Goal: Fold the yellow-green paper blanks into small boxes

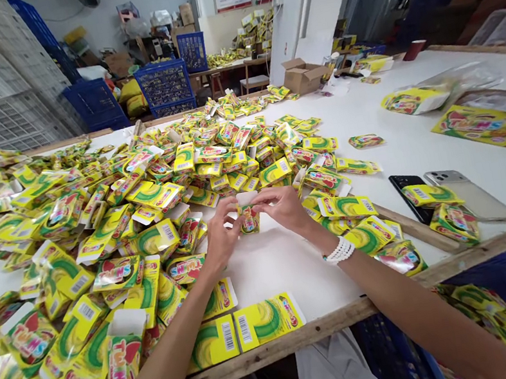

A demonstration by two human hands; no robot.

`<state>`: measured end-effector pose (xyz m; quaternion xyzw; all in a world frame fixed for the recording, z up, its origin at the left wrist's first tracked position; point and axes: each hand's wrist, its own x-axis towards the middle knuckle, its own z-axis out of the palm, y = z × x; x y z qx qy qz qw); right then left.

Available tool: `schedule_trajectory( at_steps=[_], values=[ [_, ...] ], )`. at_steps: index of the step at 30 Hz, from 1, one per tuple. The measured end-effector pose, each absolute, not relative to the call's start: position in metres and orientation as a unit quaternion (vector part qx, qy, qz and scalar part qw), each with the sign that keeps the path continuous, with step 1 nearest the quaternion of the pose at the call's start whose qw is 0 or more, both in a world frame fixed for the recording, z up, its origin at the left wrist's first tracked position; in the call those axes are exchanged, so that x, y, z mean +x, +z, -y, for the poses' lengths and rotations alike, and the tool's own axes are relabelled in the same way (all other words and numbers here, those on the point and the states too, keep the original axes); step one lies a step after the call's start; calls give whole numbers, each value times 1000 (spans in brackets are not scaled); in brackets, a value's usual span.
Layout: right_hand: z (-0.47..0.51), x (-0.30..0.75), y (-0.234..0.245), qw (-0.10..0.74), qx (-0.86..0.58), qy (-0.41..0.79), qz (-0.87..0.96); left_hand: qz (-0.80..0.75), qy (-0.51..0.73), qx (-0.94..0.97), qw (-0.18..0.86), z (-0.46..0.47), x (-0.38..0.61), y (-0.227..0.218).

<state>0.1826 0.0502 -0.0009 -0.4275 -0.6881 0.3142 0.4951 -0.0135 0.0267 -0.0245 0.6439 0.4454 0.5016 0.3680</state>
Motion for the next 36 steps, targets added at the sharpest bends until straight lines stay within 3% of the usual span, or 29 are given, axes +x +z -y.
schedule_trajectory(
  at_steps=[7,12,15,20,25,36],
  values=[
    [-48,182,4,484,-398,282,727,-449,465,702,300,-28,-16,-25],
    [-43,185,17,560,-406,288,662,-444,475,678,343,-23,-12,-25],
    [-44,184,16,570,-429,332,617,-446,474,678,342,-19,-11,-22],
    [-46,181,12,518,-475,369,608,-460,474,680,319,-18,-10,-17],
    [-42,182,18,496,-449,503,548,-484,476,675,289,-18,-6,-17],
    [-40,178,10,522,-441,386,619,-460,507,665,298,-14,-7,-7]
  ],
)
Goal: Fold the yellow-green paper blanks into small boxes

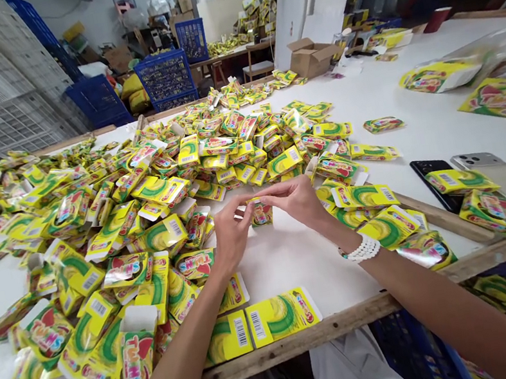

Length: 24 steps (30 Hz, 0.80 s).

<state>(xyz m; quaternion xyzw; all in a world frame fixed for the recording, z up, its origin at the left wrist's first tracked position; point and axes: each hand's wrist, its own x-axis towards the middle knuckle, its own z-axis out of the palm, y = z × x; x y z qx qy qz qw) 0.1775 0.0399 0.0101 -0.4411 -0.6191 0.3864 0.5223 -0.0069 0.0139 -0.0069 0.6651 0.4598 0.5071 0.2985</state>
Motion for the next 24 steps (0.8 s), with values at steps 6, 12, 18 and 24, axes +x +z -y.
schedule_trajectory(
  at_steps=[6,12,18,24],
  values=[
    [-51,194,13,454,-388,437,673,-440,536,617,372,-21,-8,-12],
    [-48,194,12,449,-393,344,725,-406,552,634,359,-25,-14,-13],
    [-43,194,9,398,-387,182,812,-390,482,770,149,-24,-20,-10],
    [-39,187,15,273,-483,91,827,-380,486,776,136,-24,-20,-13]
  ],
)
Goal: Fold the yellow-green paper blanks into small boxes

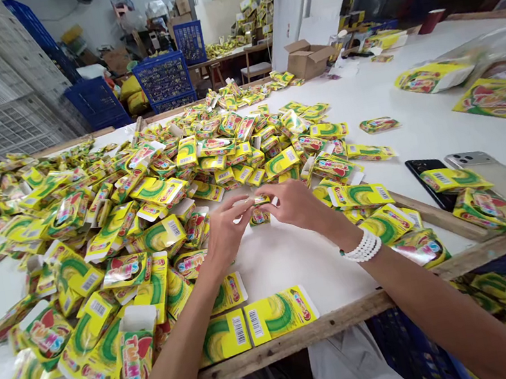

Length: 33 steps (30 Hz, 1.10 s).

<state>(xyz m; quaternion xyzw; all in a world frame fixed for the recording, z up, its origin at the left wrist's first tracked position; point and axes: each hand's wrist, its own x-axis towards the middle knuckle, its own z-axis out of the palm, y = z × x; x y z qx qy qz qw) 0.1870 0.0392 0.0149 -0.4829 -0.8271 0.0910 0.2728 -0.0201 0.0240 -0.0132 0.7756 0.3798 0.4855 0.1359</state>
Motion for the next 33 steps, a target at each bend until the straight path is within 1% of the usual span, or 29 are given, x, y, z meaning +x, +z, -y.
schedule_trajectory(
  at_steps=[2,3,4,5,6,8,9,10,11,12,14,15,16,17,19,20,21,23,25,27,29,31,33],
  values=[
    [-41,188,21,237,-523,83,815,-396,498,754,161,-21,-17,-12],
    [-42,191,25,241,-534,93,805,-409,507,739,173,-20,-15,-10],
    [-43,196,29,265,-535,117,793,-424,518,721,181,-19,-13,-9],
    [-43,204,35,309,-525,153,778,-439,532,700,184,-18,-12,-8],
    [-42,213,41,375,-498,200,756,-453,547,679,185,-17,-11,-7],
    [-38,236,55,532,-400,296,685,-477,575,639,186,-16,-10,-6],
    [-35,247,62,619,-333,324,633,-486,583,622,190,-16,-10,-5],
    [-31,257,68,676,-281,342,589,-494,587,611,196,-17,-10,-5],
    [-27,264,74,692,-260,366,565,-498,589,603,202,-17,-10,-5],
    [-24,268,78,686,-252,389,561,-501,589,599,207,-18,-11,-5],
    [-18,264,82,625,-249,444,592,-506,588,593,216,-18,-12,-5],
    [-16,257,82,572,-248,475,622,-508,588,590,219,-18,-12,-4],
    [-15,248,80,497,-247,507,659,-511,587,588,221,-18,-12,-4],
    [-14,236,76,402,-245,536,701,-515,585,585,224,-18,-13,-4],
    [-13,213,66,164,-245,563,772,-521,582,581,228,-18,-13,-3],
    [-12,202,59,65,-250,555,791,-522,582,581,228,-18,-13,-3],
    [-11,193,52,-8,-267,538,799,-522,582,581,228,-18,-14,-3],
    [-6,179,38,-116,-272,495,817,-522,581,581,227,-18,-14,-3],
    [-1,170,28,-189,-246,491,814,-522,580,582,229,-18,-13,-2],
    [3,166,23,-218,-223,518,796,-521,578,582,237,-17,-13,0],
    [3,165,23,-191,-224,542,787,-521,577,578,248,-17,-13,2],
    [-2,169,27,-108,-248,551,790,-523,575,570,265,-18,-14,3],
    [-11,175,32,15,-295,534,792,-523,560,566,304,-20,-16,2]
  ],
)
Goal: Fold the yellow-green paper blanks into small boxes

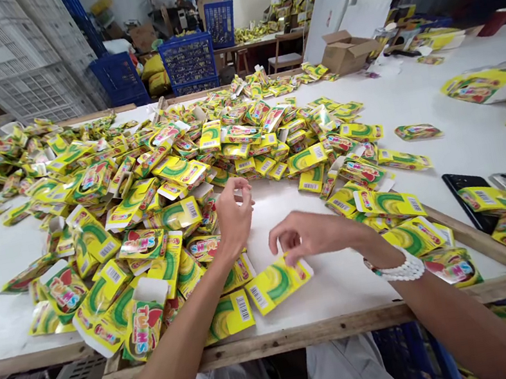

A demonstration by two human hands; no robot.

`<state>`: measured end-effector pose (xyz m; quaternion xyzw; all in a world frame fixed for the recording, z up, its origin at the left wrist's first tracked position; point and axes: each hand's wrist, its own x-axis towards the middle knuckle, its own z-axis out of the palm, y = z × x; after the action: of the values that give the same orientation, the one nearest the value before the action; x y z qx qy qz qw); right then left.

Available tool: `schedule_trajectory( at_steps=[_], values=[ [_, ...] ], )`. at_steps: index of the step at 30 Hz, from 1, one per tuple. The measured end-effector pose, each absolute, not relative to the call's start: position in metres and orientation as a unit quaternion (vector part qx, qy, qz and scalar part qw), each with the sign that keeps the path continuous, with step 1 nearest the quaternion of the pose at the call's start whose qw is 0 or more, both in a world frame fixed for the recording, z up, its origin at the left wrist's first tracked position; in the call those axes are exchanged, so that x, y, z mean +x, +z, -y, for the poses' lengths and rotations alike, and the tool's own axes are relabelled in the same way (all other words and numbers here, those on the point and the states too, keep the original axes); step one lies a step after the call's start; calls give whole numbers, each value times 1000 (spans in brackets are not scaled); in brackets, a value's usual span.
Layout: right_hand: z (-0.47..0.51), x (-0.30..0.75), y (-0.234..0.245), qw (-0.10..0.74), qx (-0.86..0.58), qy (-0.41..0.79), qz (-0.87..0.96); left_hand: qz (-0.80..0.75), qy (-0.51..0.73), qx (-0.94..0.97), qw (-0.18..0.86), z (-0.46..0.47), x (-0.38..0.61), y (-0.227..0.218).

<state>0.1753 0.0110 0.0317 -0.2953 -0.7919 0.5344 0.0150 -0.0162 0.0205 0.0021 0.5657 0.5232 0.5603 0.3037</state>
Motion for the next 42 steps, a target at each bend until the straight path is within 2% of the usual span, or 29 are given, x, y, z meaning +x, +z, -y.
schedule_trajectory(
  at_steps=[5,7,10,14,18,20,27,36,42],
  values=[
    [-32,190,37,354,-465,421,693,-474,467,609,432,-26,-17,-4],
    [-35,192,35,440,-519,396,617,-443,438,661,418,-23,-13,-7],
    [-35,192,32,498,-537,438,522,-424,416,731,336,-15,-5,-12],
    [-39,191,25,509,-490,509,492,-461,450,711,282,-12,2,-20],
    [-47,187,14,526,-473,425,565,-411,546,627,374,-20,-2,-25],
    [-48,182,9,512,-444,426,599,-378,573,590,424,-25,-5,-28],
    [-46,173,-3,488,-446,384,645,-422,524,627,394,-31,-11,-34],
    [-50,169,-18,444,-405,463,651,-390,511,663,385,-29,-12,-33],
    [-50,171,-18,447,-430,413,667,-405,508,676,348,-28,-10,-33]
  ],
)
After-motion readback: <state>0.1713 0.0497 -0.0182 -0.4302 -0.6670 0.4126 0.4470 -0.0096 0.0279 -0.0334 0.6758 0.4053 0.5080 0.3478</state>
